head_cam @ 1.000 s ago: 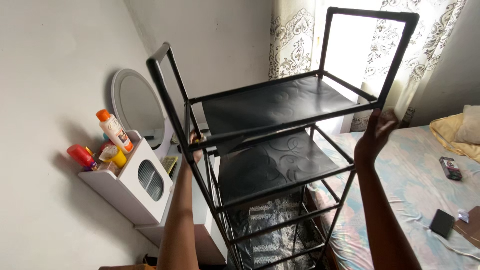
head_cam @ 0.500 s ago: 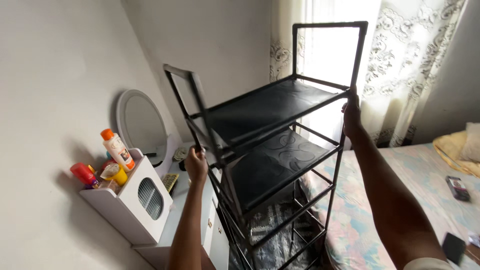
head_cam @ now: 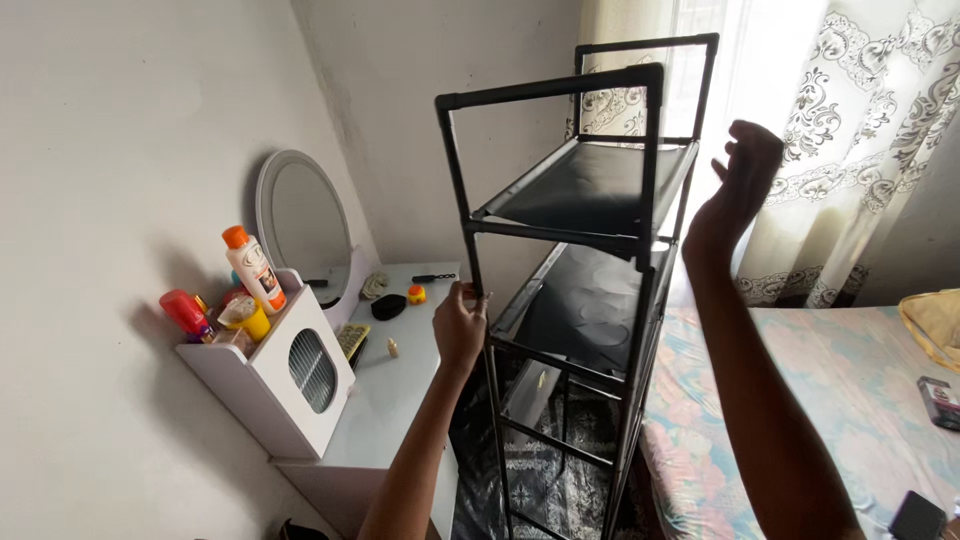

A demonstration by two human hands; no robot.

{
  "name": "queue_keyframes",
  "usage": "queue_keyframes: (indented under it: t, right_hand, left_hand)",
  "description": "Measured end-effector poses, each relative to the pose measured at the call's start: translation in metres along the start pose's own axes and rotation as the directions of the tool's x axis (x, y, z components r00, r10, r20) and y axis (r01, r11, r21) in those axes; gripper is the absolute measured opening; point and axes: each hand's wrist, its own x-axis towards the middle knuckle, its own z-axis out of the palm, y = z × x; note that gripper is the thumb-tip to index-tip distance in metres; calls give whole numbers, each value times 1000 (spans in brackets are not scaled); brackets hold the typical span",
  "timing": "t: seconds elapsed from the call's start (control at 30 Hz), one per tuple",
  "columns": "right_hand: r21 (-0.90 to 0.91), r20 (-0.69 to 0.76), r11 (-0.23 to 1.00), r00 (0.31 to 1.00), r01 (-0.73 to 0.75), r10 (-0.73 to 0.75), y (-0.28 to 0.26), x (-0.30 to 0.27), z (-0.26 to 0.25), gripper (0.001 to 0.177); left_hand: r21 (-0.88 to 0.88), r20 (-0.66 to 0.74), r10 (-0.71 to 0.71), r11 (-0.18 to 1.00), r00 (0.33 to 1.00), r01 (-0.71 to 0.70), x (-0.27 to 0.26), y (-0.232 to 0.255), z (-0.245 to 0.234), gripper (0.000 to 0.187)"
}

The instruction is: The person disassembles a black metal shelving unit by removing shelves and vertical poles. They place the removed parts on the nearby bed.

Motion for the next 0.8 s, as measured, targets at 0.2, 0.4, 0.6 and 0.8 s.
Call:
queue_keyframes:
  t: [0.2, 0.4, 0.6, 0.8]
  right_hand:
    - [-20, 447, 919, 826, 393, -343, -81, -104, 69, 31]
    - [-117, 661, 992, 749, 41, 46, -66, -107, 150, 52]
    - [31, 681, 883, 657, -468, 324, -54, -146, 194, 39]
    - [179, 646, 821, 694, -542, 317, -73, -147, 189, 45]
  left_hand:
    - [-63, 94, -74, 995, 993, 80, -9, 30, -7, 18]
    - [-420, 87, -92, 899, 992, 120, 1, 45, -5, 24]
    - [-484, -109, -3, 874, 994, -51, -1, 60, 6, 27]
    - [-528, -169, 68, 836, 983, -149, -12, 50, 21, 32]
